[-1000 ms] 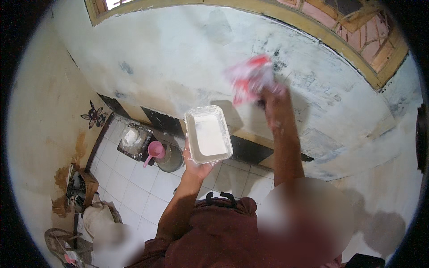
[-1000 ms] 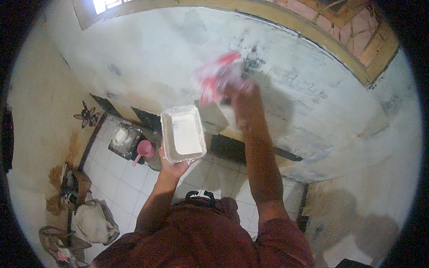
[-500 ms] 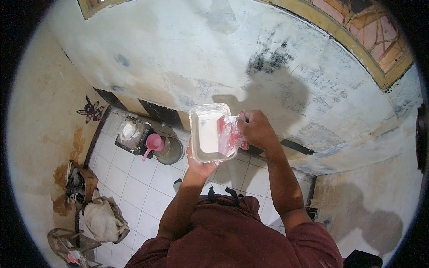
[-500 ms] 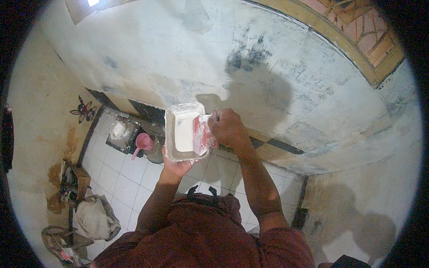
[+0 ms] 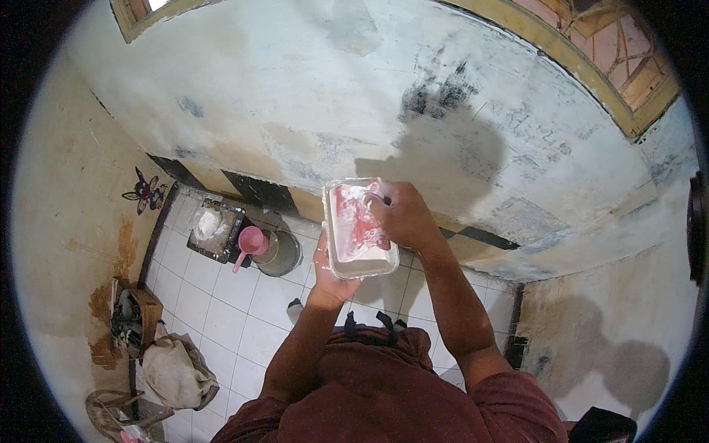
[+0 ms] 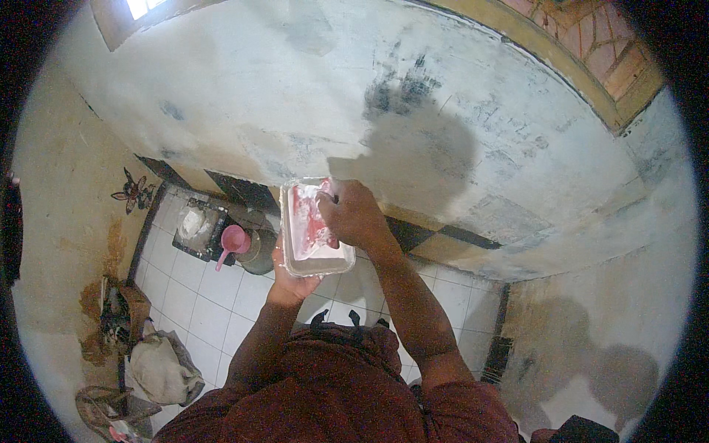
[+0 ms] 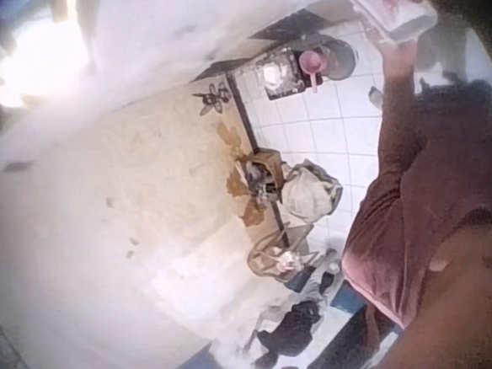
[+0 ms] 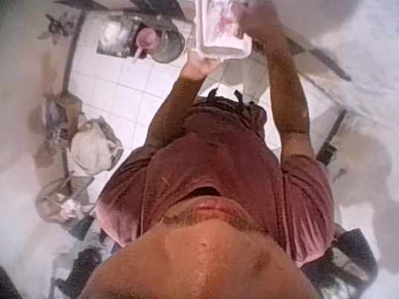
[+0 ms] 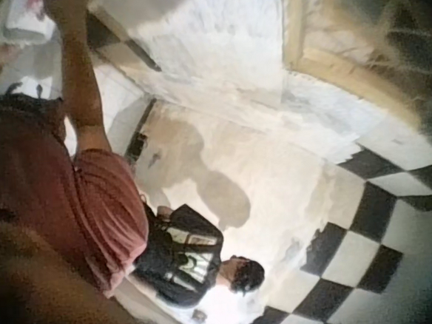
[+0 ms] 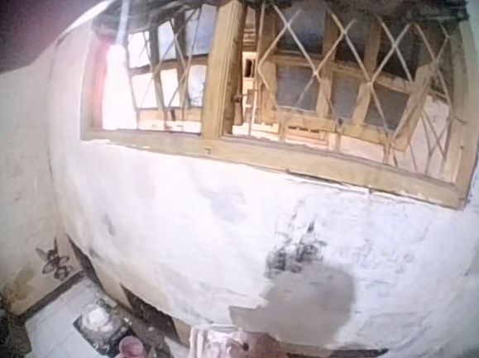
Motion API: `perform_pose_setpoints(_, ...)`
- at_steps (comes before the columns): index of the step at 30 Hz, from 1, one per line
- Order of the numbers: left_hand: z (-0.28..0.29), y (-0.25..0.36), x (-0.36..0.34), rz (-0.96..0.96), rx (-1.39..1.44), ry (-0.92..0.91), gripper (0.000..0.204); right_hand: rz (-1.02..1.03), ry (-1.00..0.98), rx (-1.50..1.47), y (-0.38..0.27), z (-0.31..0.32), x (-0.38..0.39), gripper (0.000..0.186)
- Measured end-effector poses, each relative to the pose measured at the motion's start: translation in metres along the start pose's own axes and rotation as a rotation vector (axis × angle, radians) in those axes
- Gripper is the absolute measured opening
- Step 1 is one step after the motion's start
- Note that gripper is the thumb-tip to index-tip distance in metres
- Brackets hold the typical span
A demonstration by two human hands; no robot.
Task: The person applies plaster to an indoor wall using a plastic scraper. The person repeatedly scoops white plaster from a container and spreads it across the wall surface, filling in gaps and smoothing the material under a window frame.
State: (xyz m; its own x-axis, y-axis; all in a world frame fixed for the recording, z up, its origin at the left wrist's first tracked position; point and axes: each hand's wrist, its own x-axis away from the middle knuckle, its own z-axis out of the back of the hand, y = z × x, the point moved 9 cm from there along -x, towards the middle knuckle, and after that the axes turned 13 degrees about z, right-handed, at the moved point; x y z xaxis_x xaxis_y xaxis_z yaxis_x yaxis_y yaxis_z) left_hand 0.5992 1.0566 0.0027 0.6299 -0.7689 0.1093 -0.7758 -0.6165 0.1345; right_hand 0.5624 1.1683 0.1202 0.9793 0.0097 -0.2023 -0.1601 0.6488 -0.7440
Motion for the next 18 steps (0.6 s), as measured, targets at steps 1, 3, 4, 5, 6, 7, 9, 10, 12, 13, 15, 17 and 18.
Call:
perform_pose_setpoints(1, -0.001, 0.0, -0.002, 0.007, 0.009, -0.065, 0.056, 0.059, -0.033, 0.046, 0.0, -0.005, -0.003, 0.033)
perform_pose_setpoints(3, -0.013, -0.001, -0.005, 0.027, 0.018, -0.127, 0.056, 0.106, -0.058, 0.091, -0.003, -0.006, -0.003, 0.032)
perform_pose_setpoints(4, -0.007, 0.0, -0.006, -0.006, -0.001, 0.006, 0.053, 0.016, -0.07, 0.045, 0.003, -0.004, 0.0, 0.034)
perform_pose_setpoints(5, -0.003, 0.002, -0.006, -0.044, -0.02, 0.137, 0.051, -0.069, -0.085, -0.001, 0.008, -0.002, 0.003, 0.035)
perform_pose_setpoints(6, -0.002, 0.001, -0.007, -0.041, -0.021, 0.137, 0.051, -0.071, -0.083, -0.001, 0.012, -0.003, 0.004, 0.035)
perform_pose_setpoints(7, -0.003, 0.0, -0.008, -0.026, 0.006, 0.105, 0.052, -0.026, -0.064, 0.03, 0.015, -0.005, 0.005, 0.036)
perform_pose_setpoints(9, -0.006, -0.002, -0.009, -0.003, 0.029, 0.078, 0.054, 0.01, -0.039, 0.057, 0.02, -0.004, 0.007, 0.036)
perform_pose_setpoints(10, -0.008, -0.002, -0.009, -0.019, 0.018, 0.086, 0.055, -0.001, 0.028, 0.058, 0.024, 0.005, 0.009, 0.035)
perform_pose_setpoints(12, -0.011, -0.001, -0.012, -0.034, 0.009, 0.089, 0.056, -0.012, 0.095, 0.064, 0.034, 0.017, 0.011, 0.035)
perform_pose_setpoints(13, -0.015, 0.0, -0.014, -0.046, -0.031, 0.069, 0.056, -0.049, 0.075, 0.013, 0.044, 0.017, 0.012, 0.034)
perform_pose_setpoints(15, -0.016, -0.001, -0.015, -0.055, -0.066, 0.056, 0.057, -0.095, 0.051, -0.041, 0.047, 0.015, 0.015, 0.034)
perform_pose_setpoints(17, -0.017, -0.004, -0.017, -0.034, -0.041, 0.064, 0.055, -0.153, 0.028, -0.149, 0.043, 0.011, 0.02, 0.034)
perform_pose_setpoints(18, -0.014, -0.005, -0.019, -0.031, -0.04, 0.066, 0.055, -0.157, 0.028, -0.149, 0.042, 0.01, 0.02, 0.034)
